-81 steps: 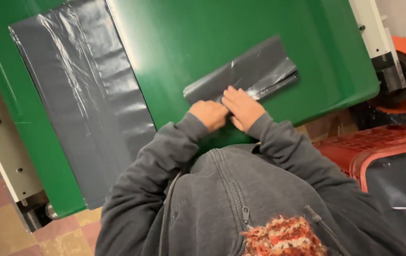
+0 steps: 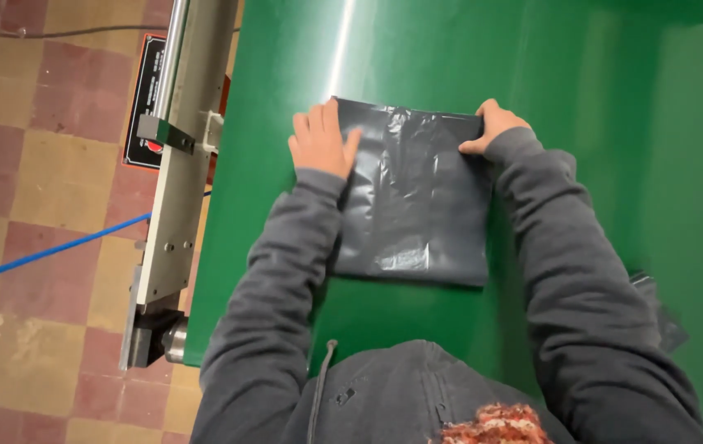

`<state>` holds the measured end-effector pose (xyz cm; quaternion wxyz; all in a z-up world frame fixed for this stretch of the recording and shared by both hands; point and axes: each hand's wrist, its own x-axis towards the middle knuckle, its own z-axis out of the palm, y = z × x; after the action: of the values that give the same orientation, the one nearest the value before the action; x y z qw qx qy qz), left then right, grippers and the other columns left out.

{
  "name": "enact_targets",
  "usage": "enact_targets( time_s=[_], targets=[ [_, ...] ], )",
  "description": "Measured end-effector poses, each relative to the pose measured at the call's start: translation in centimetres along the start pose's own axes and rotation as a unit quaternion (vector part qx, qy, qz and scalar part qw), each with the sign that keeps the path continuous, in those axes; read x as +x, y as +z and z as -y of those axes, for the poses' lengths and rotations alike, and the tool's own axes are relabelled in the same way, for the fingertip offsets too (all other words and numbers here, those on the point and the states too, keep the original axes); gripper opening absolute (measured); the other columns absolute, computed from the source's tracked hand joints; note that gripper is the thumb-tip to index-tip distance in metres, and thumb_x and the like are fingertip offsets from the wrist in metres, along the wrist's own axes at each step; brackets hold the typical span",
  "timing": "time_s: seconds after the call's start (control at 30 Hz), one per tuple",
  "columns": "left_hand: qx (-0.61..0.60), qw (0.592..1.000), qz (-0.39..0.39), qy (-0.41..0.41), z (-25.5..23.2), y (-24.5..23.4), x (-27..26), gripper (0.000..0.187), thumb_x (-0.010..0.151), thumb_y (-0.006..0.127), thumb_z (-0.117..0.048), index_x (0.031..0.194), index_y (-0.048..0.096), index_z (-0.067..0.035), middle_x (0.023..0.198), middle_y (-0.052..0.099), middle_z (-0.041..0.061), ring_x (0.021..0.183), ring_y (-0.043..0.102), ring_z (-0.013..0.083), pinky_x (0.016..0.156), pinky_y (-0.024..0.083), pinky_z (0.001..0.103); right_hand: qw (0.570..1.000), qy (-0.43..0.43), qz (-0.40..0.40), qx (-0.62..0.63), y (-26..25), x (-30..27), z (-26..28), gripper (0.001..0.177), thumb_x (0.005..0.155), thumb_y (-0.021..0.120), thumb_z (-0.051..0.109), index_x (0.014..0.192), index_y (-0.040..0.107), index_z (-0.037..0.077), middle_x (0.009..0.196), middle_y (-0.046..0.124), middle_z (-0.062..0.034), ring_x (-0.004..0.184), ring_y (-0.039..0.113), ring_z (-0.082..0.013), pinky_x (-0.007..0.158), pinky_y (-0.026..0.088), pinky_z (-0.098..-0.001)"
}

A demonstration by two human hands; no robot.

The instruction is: Folding plastic bags on a conveyor belt and placing them into a storage crate.

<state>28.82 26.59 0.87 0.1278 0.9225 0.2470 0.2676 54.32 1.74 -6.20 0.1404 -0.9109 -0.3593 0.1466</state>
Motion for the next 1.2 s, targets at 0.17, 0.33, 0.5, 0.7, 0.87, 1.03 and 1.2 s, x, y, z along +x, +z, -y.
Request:
enact_targets(
  time_s=[0.17, 0.33, 0.5, 0.7, 0.87, 1.03, 1.2],
  targets=[
    [-0.364, 0.891, 0.259, -0.085, 0.2, 3.9, -6.4, 0.057, 0.094, 0.060, -0.052, 0.133, 0.058, -0.010, 0.133, 0.066, 0.009, 0.113, 0.065, 0.0316, 0.089, 0.052, 0.040, 0.999, 0.025, 0.037, -0.016, -0.1, -2.0, 3.1, 0.049, 0.075, 0.083, 0.030, 0.114, 0.066, 0.005, 0.109, 0.068, -0.0206, 0.106, 0.063, -0.0407, 0.089, 0.051, -0.0481],
    [-0.663, 0.494, 0.422, -0.372, 4.1, 4.1, -8.5, 0.081, 0.092, 0.030, -0.073, 0.142, 0.049, -0.012, 0.146, 0.059, 0.008, 0.124, 0.064, 0.0201, 0.093, 0.051, 0.036, 0.979, -0.048, -0.117, 0.163, -1.3, -12.7, 9.6, 0.030, 0.082, 0.071, 0.011, 0.110, 0.062, 0.004, 0.103, 0.066, -0.0172, 0.100, 0.064, -0.0386, 0.087, 0.052, -0.0458],
    [-0.789, 0.384, 0.254, -0.407, 8.6, 2.8, -12.1, 0.095, 0.101, 0.031, -0.075, 0.148, 0.043, 0.007, 0.142, 0.058, 0.021, 0.119, 0.062, 0.0300, 0.104, 0.052, 0.042, 0.942, -0.213, -0.252, 0.057, 2.4, -22.4, 10.5, 0.033, 0.059, 0.071, -0.001, 0.088, 0.069, 0.014, 0.086, 0.062, -0.0062, 0.084, 0.057, -0.0321, 0.075, 0.040, -0.0431],
    [-0.568, 0.788, 0.133, -0.198, 10.8, 3.6, -17.5, 0.069, 0.100, 0.065, -0.043, 0.151, 0.040, -0.002, 0.152, 0.048, 0.016, 0.132, 0.052, 0.0277, 0.111, 0.044, 0.040, 0.952, -0.201, -0.232, -0.008, 5.5, -26.3, 10.2, 0.037, 0.064, 0.071, 0.001, 0.100, 0.068, 0.011, 0.106, 0.065, -0.0040, 0.101, 0.060, -0.0284, 0.084, 0.045, -0.0417],
    [-0.137, 0.969, 0.073, 0.194, 2.9, -10.2, -16.4, 0.071, 0.075, 0.077, -0.036, 0.132, 0.055, -0.001, 0.135, 0.054, 0.016, 0.120, 0.055, 0.0342, 0.100, 0.045, 0.046, 0.968, -0.170, -0.182, -0.039, 3.2, -27.8, 14.1, 0.051, 0.063, 0.072, 0.005, 0.114, 0.066, 0.002, 0.130, 0.060, -0.0166, 0.126, 0.052, -0.0371, 0.104, 0.044, -0.0472],
    [0.078, 0.897, 0.203, 0.384, 5.0, -5.4, -19.7, 0.019, 0.095, 0.076, -0.023, 0.111, 0.069, -0.016, 0.102, 0.066, 0.000, 0.102, 0.066, 0.0223, 0.081, 0.051, 0.041, 0.958, -0.249, -0.135, 0.038, 6.1, -27.5, 19.9, 0.075, 0.068, 0.073, 0.012, 0.136, 0.053, -0.010, 0.148, 0.048, -0.0265, 0.144, 0.039, -0.0440, 0.119, 0.031, -0.0544],
    [-0.146, 0.804, 0.429, 0.386, -2.4, -6.9, -17.7, 0.019, 0.088, 0.072, -0.031, 0.100, 0.074, -0.017, 0.087, 0.072, 0.007, 0.082, 0.071, 0.0301, 0.071, 0.054, 0.043, 0.941, -0.295, -0.132, 0.100, 15.6, -30.5, 14.9, 0.059, 0.081, 0.070, 0.010, 0.139, 0.056, 0.003, 0.147, 0.055, -0.0189, 0.142, 0.047, -0.0397, 0.119, 0.037, -0.0497]
  ],
)
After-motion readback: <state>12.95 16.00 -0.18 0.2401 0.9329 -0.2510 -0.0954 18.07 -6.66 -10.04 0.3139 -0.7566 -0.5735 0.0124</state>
